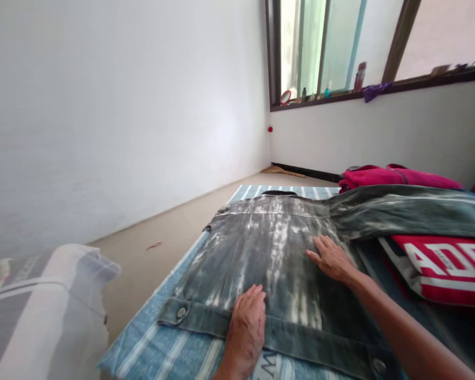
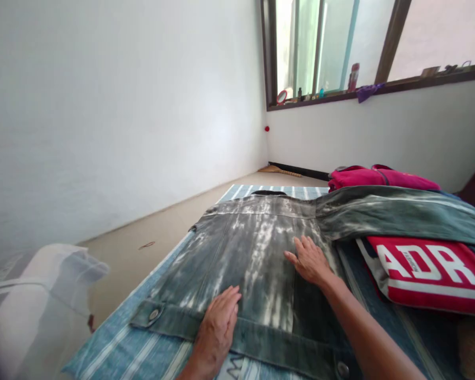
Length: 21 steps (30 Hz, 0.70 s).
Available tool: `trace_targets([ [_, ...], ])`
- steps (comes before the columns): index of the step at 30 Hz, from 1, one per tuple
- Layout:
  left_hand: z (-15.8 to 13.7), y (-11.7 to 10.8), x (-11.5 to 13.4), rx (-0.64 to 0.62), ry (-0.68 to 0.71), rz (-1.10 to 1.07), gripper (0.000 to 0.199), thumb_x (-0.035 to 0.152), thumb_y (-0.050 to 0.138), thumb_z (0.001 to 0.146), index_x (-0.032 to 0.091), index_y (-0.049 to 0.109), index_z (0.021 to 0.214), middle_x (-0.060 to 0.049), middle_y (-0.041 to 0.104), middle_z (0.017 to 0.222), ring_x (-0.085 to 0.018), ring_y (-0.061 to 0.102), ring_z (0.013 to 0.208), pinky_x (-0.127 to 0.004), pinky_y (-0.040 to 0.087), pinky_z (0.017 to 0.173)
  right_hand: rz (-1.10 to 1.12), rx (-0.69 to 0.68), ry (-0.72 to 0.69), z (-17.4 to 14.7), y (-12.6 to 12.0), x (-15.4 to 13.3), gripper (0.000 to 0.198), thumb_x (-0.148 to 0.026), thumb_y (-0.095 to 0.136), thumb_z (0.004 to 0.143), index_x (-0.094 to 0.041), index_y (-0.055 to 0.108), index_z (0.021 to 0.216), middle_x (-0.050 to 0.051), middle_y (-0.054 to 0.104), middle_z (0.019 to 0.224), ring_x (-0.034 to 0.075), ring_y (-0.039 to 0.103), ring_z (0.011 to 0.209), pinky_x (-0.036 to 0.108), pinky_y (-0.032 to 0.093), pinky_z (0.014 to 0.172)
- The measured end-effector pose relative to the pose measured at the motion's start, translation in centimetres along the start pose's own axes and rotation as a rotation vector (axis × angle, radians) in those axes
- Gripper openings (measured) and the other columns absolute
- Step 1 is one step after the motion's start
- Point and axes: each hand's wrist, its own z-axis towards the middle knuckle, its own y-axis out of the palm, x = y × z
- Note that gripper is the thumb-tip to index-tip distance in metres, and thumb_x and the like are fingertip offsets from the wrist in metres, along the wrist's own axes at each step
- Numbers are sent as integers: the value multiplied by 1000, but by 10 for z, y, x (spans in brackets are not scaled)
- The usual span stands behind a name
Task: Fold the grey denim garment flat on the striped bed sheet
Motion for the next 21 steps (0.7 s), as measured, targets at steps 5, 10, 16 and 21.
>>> trace_targets([
  [5, -1, 4, -11, 53, 43, 11, 29, 21, 40, 95, 20, 66, 109, -8, 74, 109, -22, 70, 101, -37, 62, 83, -25, -34, 127, 21, 28, 28, 65, -52, 31, 98, -11, 39, 147, 16, 29, 156, 30, 22, 145, 44, 21, 115],
  [10, -1, 9, -24, 79, 127, 20, 29, 21, 42, 95, 20, 66, 110, -7, 74, 109, -20, 70, 101, -32, 61, 84, 0, -11, 174, 35, 28, 41, 64, -52, 28, 99, -12, 39, 148, 15, 30, 156, 25, 23, 145, 37, 19, 116],
  [16, 5, 9, -28, 134, 205, 49, 27, 21, 42, 94, 20, 65, 108, -7, 75, 103, -19, 72, 94, -27, 62, 78, -6, 22, 253, 44, 31, 45, 71, -54, 39, 95, -9, 32, 151, 18, 25, 157, 32, 18, 146, 40, 14, 117],
  [21, 6, 10, -31, 152, 240, 59, 26, 20, 42, 94, 20, 64, 107, -6, 76, 102, -19, 73, 92, -26, 62, 76, -9, 31, 259, 44, 24, 46, 73, -56, 38, 95, -9, 34, 150, 18, 27, 156, 31, 21, 145, 38, 15, 116],
])
